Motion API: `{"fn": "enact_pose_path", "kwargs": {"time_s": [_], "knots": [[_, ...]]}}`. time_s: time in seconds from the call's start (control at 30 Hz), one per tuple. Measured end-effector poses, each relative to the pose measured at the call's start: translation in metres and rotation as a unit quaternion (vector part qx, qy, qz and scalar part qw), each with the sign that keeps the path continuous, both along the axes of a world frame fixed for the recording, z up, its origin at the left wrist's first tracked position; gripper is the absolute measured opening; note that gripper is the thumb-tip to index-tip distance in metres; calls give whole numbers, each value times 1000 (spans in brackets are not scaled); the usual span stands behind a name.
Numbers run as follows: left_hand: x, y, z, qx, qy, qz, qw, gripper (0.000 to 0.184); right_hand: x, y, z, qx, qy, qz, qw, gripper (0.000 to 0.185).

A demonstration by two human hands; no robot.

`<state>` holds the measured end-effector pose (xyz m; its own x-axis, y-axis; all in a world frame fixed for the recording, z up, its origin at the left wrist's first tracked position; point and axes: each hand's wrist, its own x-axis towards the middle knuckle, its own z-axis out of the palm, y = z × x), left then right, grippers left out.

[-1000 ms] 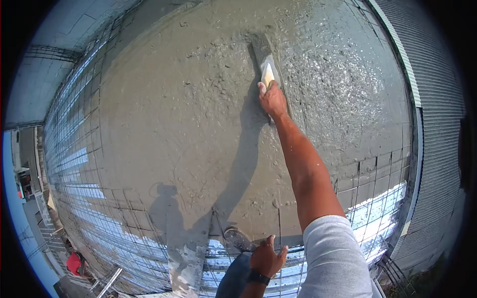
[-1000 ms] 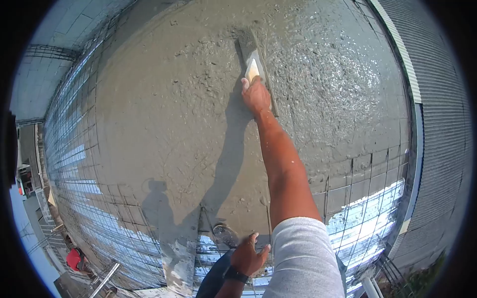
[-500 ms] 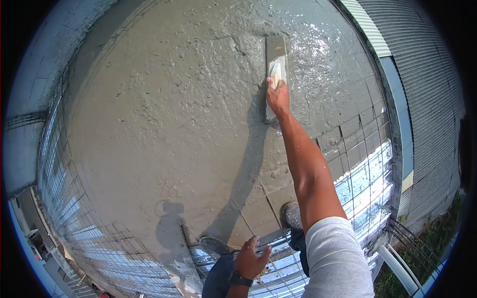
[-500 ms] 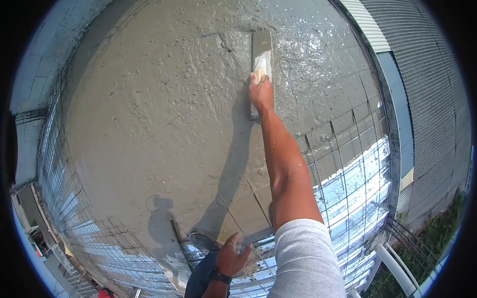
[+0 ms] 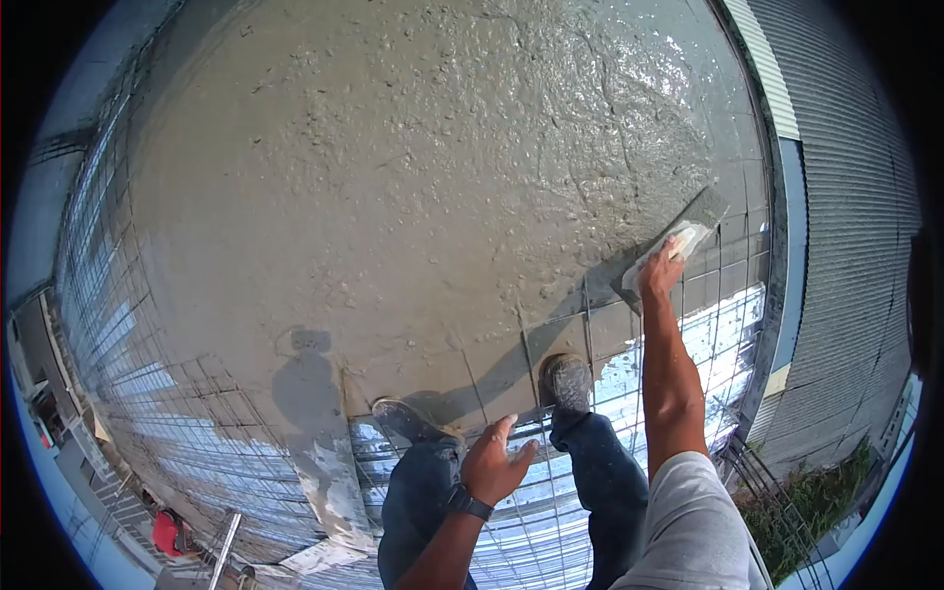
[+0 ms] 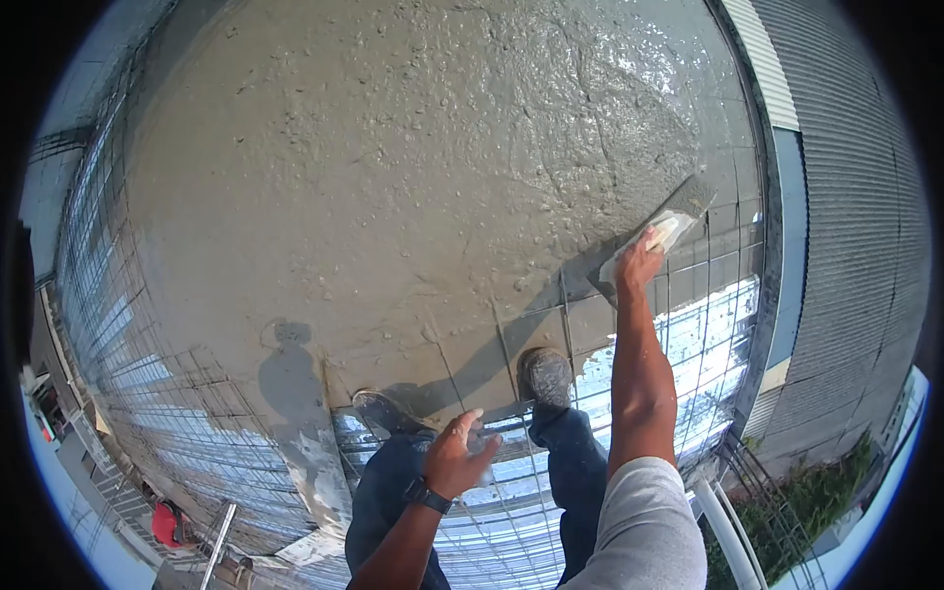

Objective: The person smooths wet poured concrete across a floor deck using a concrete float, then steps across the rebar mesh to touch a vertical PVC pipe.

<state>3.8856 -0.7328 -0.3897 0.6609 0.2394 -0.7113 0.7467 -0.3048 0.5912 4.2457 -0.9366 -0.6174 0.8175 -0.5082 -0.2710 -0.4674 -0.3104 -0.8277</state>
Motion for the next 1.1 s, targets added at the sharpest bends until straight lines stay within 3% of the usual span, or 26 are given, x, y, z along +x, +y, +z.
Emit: {"fn": "enact_pose_path", "kwargs": {"time_s": [0.07,0.17,0.2,0.27,0.3,0.37,0.43,0.47,0.5,0.57,0.67,0.87,0.97,1.1], "knots": [[-6,0,-1,-20,31,6,999,61,-55,1,30,23,23,37,999,47],[-15,-2,-6,-21,50,-2,999,56,-149,18,31,-33,41,230,972,42],[-23,-5,-9,-22,61,-20,998,54,-177,50,49,19,101,270,957,42],[-39,-11,-22,-22,78,-54,995,51,-222,116,85,-5,147,415,898,55],[-29,-2,-9,-29,142,-88,986,47,-252,137,64,-25,83,483,871,64],[-32,2,-5,-45,184,-168,967,48,-283,198,64,-42,172,603,778,73],[-32,1,-2,-37,218,-243,944,47,-301,258,66,-20,166,674,719,63],[-43,0,-8,-50,174,-228,957,51,-305,284,59,-14,181,717,673,60],[-63,-2,-18,-69,131,-217,965,56,-321,321,38,-34,103,725,680,54],[-77,-3,-22,-85,89,-154,980,64,-318,338,20,-48,87,730,676,54],[-74,-3,-32,-100,128,-183,970,58,-295,321,18,-89,69,700,706,54],[-52,7,-13,-58,137,-72,986,51,-229,246,27,-155,114,555,809,54],[-56,5,-17,-91,132,-34,987,48,-189,190,22,-204,141,559,791,55],[-53,8,-16,-80,118,-44,989,48,-178,155,6,-219,111,479,843,62]]}}
